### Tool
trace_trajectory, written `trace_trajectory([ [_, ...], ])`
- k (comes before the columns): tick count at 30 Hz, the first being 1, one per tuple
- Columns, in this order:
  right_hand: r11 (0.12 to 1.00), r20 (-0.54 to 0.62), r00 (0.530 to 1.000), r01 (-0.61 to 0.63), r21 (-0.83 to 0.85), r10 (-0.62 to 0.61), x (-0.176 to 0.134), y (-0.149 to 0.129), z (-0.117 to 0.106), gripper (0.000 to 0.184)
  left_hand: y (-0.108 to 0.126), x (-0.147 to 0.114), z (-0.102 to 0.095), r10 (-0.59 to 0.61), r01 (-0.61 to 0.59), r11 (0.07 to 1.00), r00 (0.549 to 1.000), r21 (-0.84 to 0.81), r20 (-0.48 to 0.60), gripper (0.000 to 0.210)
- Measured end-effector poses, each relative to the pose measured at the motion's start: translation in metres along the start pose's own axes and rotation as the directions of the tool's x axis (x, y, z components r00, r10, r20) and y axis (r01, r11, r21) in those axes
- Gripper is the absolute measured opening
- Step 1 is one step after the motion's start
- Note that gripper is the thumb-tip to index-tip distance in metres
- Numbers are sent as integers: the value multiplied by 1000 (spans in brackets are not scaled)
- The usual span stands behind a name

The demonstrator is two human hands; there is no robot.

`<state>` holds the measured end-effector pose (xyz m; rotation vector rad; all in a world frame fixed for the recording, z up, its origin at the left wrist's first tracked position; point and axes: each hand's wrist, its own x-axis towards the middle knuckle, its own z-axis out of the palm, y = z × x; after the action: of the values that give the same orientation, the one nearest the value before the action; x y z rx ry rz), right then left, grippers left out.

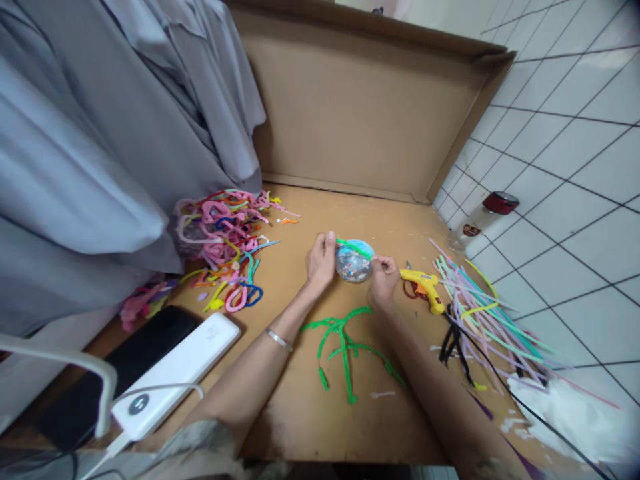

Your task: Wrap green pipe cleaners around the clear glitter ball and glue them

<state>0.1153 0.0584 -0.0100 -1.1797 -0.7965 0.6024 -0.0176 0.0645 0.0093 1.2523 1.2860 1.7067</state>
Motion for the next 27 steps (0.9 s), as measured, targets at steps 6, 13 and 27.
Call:
trace_trajectory([
  [6,999,-28,999,-32,29,33,2,0,0,22,5,2,0,30,-33,997,998,75,49,35],
  [13,996,-35,995,-89,26,89,9,1,-3,19,-8,9,-4,-156,213,953,956,-218,250,51],
  [27,995,-20,997,-78,64,79,13,4,-3,23,-31,12,-13,-255,393,835,896,-384,363,45],
])
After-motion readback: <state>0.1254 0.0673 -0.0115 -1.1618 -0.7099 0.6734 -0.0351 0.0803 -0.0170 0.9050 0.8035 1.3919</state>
